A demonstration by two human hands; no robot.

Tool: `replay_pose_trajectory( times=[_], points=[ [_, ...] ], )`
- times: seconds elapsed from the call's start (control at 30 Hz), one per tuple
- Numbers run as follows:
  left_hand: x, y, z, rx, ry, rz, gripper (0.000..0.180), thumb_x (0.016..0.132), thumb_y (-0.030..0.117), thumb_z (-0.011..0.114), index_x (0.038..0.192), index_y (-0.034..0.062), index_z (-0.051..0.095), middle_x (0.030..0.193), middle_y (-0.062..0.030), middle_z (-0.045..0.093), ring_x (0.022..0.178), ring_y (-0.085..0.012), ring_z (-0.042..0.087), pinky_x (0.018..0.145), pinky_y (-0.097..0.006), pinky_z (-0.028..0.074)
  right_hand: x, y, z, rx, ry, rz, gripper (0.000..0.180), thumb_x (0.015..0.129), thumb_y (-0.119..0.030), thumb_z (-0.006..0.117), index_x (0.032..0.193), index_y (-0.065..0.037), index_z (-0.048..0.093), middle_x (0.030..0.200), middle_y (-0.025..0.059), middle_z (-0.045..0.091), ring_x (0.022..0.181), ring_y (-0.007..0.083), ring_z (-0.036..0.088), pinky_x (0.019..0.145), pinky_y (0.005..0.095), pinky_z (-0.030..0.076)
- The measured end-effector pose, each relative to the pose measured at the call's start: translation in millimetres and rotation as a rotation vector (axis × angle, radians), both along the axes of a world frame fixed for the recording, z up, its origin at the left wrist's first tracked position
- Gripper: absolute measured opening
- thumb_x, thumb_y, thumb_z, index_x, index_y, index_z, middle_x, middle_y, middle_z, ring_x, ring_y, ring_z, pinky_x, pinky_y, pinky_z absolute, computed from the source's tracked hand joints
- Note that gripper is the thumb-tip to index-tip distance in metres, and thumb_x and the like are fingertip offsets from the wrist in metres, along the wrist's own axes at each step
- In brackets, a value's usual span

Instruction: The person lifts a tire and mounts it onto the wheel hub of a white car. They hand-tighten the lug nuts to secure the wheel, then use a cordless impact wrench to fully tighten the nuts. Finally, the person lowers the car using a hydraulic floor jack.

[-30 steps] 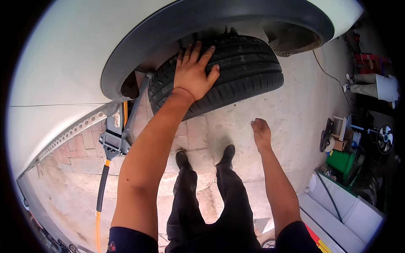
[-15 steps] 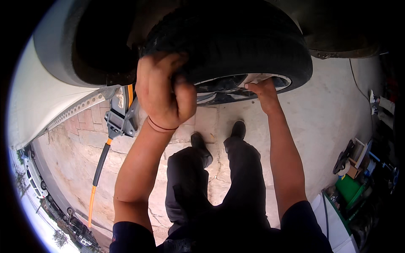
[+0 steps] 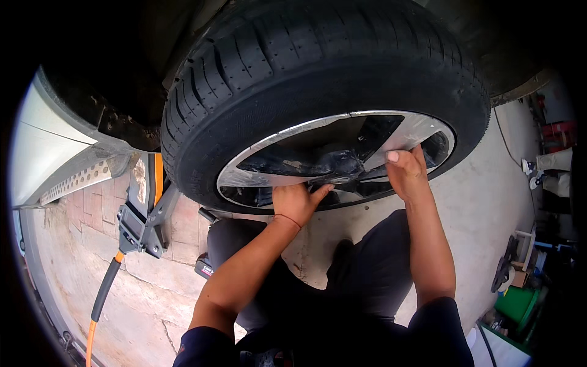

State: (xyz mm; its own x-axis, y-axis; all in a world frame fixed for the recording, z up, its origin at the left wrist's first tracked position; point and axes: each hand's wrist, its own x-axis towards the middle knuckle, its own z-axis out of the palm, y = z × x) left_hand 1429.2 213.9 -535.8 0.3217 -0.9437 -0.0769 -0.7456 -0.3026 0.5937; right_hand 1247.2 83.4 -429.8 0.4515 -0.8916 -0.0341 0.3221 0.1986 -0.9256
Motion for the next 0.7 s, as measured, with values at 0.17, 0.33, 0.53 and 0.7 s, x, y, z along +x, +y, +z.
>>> replay_pose_trajectory(
  times=[0.17,0.33,0.53,0.7],
  points=[
    [-5.3,5.3,-28.0,-0.286,0.036,0.044,0.075,0.076,0.057,0.076,0.122,-0.0006,0.062,0.129,-0.0224,0.059,0.125,-0.0395,0.050,0.109,-0.049,0.035,-1.1,4.7,3.2,-0.068,0.228,0.029,0.097,0.074,-0.050,0.083,0.145,-0.003,0.036,0.141,0.0092,0.047,0.133,0.0250,0.042,0.113,0.0410,0.032],
    [-8.5,3.4,-32.8,-0.267,-0.040,0.085,0.077,0.075,0.060,0.076,0.119,-0.0020,0.063,0.119,-0.0226,0.064,0.116,-0.0426,0.055,0.105,-0.049,0.039,-8.6,2.6,13.5,-0.014,0.304,0.128,0.107,0.071,-0.054,0.086,0.149,-0.004,0.031,0.144,0.0080,0.044,0.138,0.0256,0.037,0.117,0.0406,0.026],
    [1.5,7.7,-23.1,-0.403,0.076,0.110,0.071,0.067,0.049,0.085,0.112,-0.0011,0.064,0.113,-0.0233,0.065,0.111,-0.0435,0.057,0.100,-0.048,0.042,17.5,19.9,42.6,-0.072,0.371,0.065,0.103,0.071,-0.051,0.086,0.145,0.000,0.037,0.142,0.0130,0.048,0.134,0.0284,0.042,0.115,0.0420,0.029],
    [-2.6,3.9,-15.8,-0.384,0.106,0.089,0.074,0.066,0.048,0.086,0.117,0.0011,0.061,0.110,-0.0229,0.066,0.103,-0.0419,0.061,0.092,-0.046,0.048,32.6,18.0,50.8,-0.172,0.356,0.005,0.094,0.073,-0.045,0.087,0.140,0.005,0.044,0.134,0.0160,0.055,0.127,0.0269,0.048,0.111,0.0391,0.033]
  ],
)
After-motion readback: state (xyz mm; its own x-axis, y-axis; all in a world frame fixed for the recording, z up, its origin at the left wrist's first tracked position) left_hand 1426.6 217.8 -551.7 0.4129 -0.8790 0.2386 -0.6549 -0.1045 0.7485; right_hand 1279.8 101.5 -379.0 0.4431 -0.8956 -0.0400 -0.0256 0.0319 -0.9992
